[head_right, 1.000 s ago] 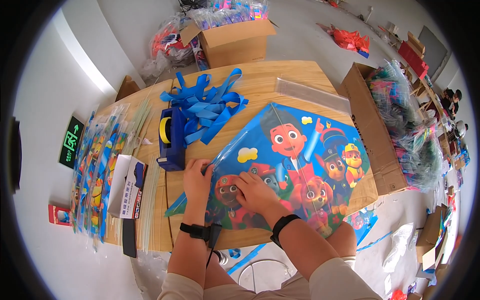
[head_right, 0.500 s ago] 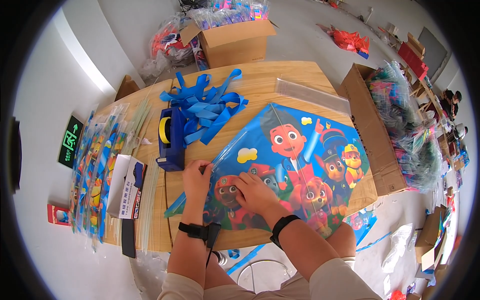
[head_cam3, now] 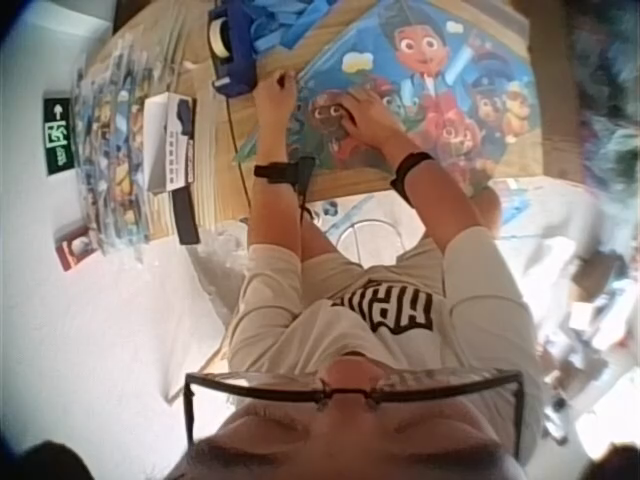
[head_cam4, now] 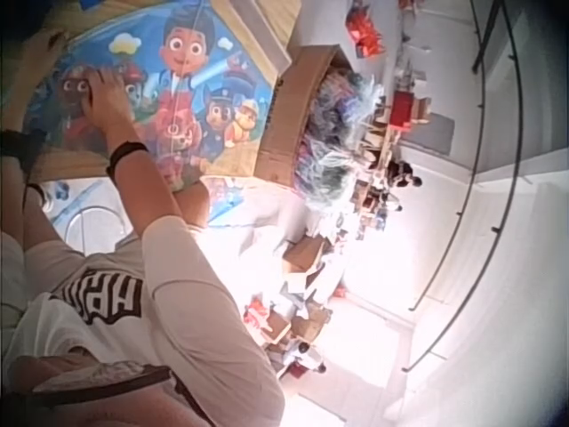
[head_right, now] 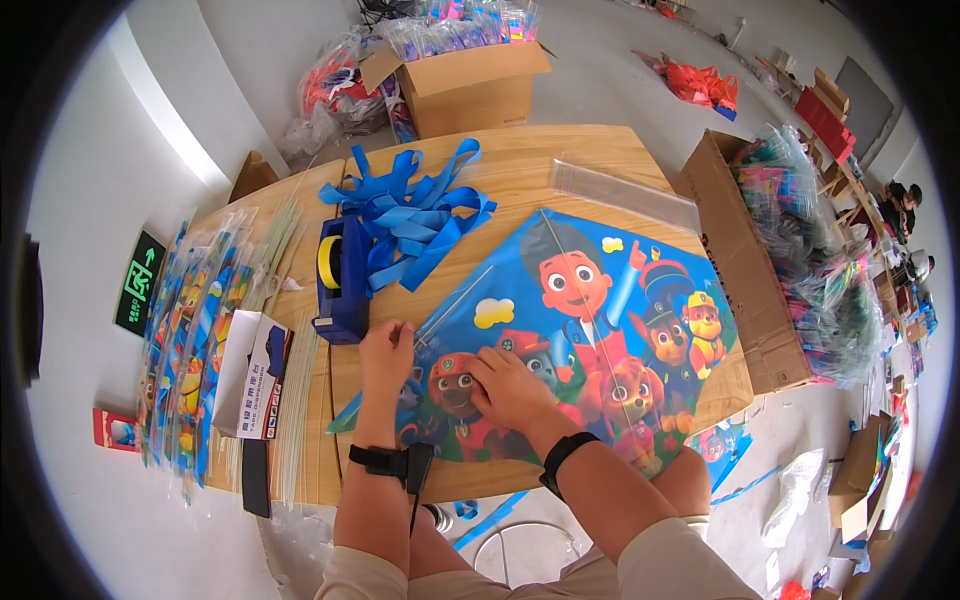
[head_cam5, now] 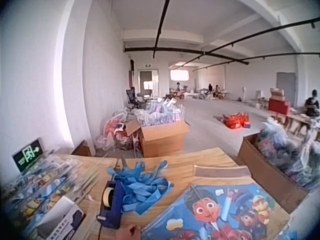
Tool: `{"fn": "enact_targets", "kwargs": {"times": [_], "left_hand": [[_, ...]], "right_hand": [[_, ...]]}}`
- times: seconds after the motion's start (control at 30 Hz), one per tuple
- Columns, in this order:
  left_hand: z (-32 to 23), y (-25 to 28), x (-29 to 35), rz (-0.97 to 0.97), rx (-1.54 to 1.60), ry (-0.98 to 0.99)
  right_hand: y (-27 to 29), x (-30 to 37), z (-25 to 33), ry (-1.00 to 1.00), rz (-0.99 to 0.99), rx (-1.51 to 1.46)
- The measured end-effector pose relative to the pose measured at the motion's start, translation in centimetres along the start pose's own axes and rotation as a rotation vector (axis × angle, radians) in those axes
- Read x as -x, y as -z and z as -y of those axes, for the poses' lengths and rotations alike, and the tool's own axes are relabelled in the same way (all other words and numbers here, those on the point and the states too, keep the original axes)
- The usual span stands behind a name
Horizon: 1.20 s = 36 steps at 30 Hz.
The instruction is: Assembling a kite by attaching poles and fabric and securing them with tape.
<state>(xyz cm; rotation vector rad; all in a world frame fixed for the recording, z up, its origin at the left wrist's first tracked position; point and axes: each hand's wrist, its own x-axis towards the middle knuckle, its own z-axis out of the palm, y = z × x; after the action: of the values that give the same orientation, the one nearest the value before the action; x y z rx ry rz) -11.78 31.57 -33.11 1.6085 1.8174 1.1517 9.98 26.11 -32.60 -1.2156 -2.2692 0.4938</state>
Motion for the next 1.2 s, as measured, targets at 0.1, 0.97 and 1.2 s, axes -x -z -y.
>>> {"fn": "enact_targets", "kwargs": {"times": [0.1, 0.97, 1.2], "left_hand": [[-0.07, -0.05, 0.13, -0.025, 0.046, -0.031], [-0.1, 0.37, 0.0, -0.011, 0.026, -0.064], [-0.92, 0.38, 0.18, -0.031, 0.057, -0.08]], "right_hand": [[-0.03, -0.03, 0.02, 0.023, -0.033, -0.001], [0.18, -0.04, 0.2, 0.008, -0.016, -0.016], [0.15, -0.06, 0.15, 0.009, -0.014, -0.019]]}}
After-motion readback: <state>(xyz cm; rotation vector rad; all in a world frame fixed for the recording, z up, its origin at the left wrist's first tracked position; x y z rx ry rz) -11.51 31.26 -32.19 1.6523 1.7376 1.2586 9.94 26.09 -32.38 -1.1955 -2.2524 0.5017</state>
